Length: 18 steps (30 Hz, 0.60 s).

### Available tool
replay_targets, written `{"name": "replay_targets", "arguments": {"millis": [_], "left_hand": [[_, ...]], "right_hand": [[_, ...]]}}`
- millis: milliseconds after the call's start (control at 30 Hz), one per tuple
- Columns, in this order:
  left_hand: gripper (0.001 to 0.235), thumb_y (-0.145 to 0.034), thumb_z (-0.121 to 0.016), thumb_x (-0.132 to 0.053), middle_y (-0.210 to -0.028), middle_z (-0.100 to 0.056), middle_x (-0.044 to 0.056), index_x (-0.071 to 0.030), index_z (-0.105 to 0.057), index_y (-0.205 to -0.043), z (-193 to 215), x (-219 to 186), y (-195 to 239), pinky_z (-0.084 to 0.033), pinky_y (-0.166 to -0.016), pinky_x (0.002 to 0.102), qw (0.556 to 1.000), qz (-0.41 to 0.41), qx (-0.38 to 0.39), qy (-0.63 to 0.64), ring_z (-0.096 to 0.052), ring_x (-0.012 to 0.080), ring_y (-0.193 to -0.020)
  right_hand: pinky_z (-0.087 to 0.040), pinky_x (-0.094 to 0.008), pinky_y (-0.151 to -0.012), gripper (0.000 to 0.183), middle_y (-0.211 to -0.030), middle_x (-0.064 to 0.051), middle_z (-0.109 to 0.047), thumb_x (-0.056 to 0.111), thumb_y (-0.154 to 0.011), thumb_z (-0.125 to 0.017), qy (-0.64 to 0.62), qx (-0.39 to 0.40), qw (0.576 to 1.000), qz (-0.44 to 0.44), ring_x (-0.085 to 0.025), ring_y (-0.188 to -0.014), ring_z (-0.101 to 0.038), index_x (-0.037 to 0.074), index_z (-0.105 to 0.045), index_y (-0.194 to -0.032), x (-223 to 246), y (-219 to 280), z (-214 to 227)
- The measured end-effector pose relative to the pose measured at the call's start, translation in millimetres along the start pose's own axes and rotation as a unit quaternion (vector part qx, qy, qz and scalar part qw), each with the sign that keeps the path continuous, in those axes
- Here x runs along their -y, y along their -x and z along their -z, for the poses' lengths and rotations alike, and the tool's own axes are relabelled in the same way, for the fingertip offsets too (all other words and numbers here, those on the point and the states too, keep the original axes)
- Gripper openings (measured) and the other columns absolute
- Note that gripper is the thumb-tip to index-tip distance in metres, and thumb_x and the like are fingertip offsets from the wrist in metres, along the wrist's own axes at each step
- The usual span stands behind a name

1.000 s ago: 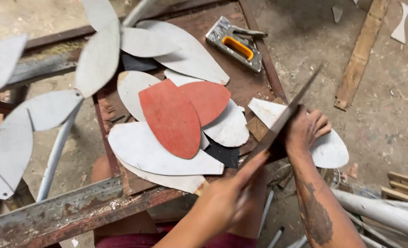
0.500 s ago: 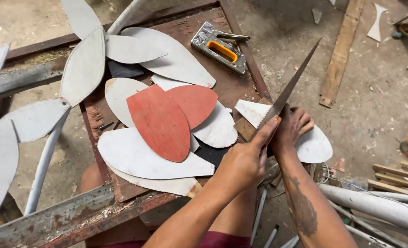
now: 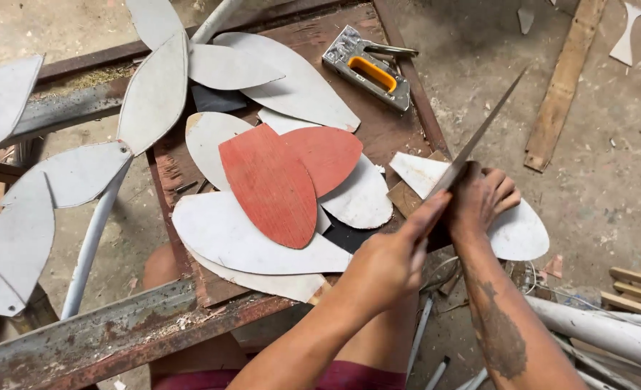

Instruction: Cutting leaf-shaped pieces from thin wood using a hand saw on a workshop table.

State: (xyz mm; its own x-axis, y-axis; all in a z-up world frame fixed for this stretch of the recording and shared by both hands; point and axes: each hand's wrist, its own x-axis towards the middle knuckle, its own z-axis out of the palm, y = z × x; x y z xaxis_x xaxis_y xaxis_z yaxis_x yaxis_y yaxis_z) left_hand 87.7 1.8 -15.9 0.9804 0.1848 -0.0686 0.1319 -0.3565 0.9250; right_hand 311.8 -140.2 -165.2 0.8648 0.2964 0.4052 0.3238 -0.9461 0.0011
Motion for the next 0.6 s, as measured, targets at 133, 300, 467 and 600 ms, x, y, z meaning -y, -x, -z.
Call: {"name": "replay_targets", "arguments": {"millis": [133,300,467,600], "left_hand": [[0.07,-0.098,-0.049,-0.017,-0.122,-0.056,0.019,-0.029,-0.023,-0.162,26.3,-9.3,46.4,-0.045,-0.086,0.042,0.998,0.012,0.051,0.021,-0.06,0.037,-0.107],[0.079,-0.091,-0.051,-0.011,-0.128,-0.075,0.013,-0.037,-0.027,-0.161,26.3,-5.3,68.3,-0.055,-0.083,0.034,0.99,0.104,0.09,0.036,-0.076,0.0377,-0.097],[0.071,-0.099,-0.046,-0.023,-0.089,-0.075,0.025,-0.046,-0.021,-0.162,-13.0,-4.3,-28.7,-0.059,-0.081,0.06,0.998,0.047,0.024,-0.027,-0.073,0.0512,-0.08],[0.072,-0.1,-0.049,-0.013,-0.056,-0.059,0.021,-0.03,-0.022,-0.165,26.1,-15.4,41.0,-0.049,-0.049,0.048,0.998,0.002,0.056,-0.015,-0.06,0.0349,-0.046]], "right_hand": [[-0.03,-0.053,-0.088,0.016,-0.097,-0.022,-0.049,0.01,-0.098,-0.049,-0.028,0.042,0.999,-0.006,-0.042,-0.093,-0.043,0.007,-0.052,-0.114,3.1,1.3,-5.4],[-0.029,-0.047,-0.079,0.023,-0.088,-0.014,-0.048,0.003,-0.101,-0.039,0.001,0.007,1.0,0.014,-0.034,-0.09,-0.043,0.005,-0.062,-0.1,-1.4,6.2,2.3],[-0.015,-0.064,-0.103,0.02,-0.111,-0.016,-0.049,0.029,-0.106,-0.052,-0.08,0.09,0.992,-0.034,-0.044,-0.117,-0.039,0.01,-0.056,-0.104,-5.9,5.6,0.5],[-0.03,-0.049,-0.086,0.016,-0.099,-0.021,-0.054,0.018,-0.11,-0.043,0.006,0.062,0.998,-0.016,-0.039,-0.097,-0.045,0.009,-0.055,-0.117,-6.5,-1.1,-6.6]]}}
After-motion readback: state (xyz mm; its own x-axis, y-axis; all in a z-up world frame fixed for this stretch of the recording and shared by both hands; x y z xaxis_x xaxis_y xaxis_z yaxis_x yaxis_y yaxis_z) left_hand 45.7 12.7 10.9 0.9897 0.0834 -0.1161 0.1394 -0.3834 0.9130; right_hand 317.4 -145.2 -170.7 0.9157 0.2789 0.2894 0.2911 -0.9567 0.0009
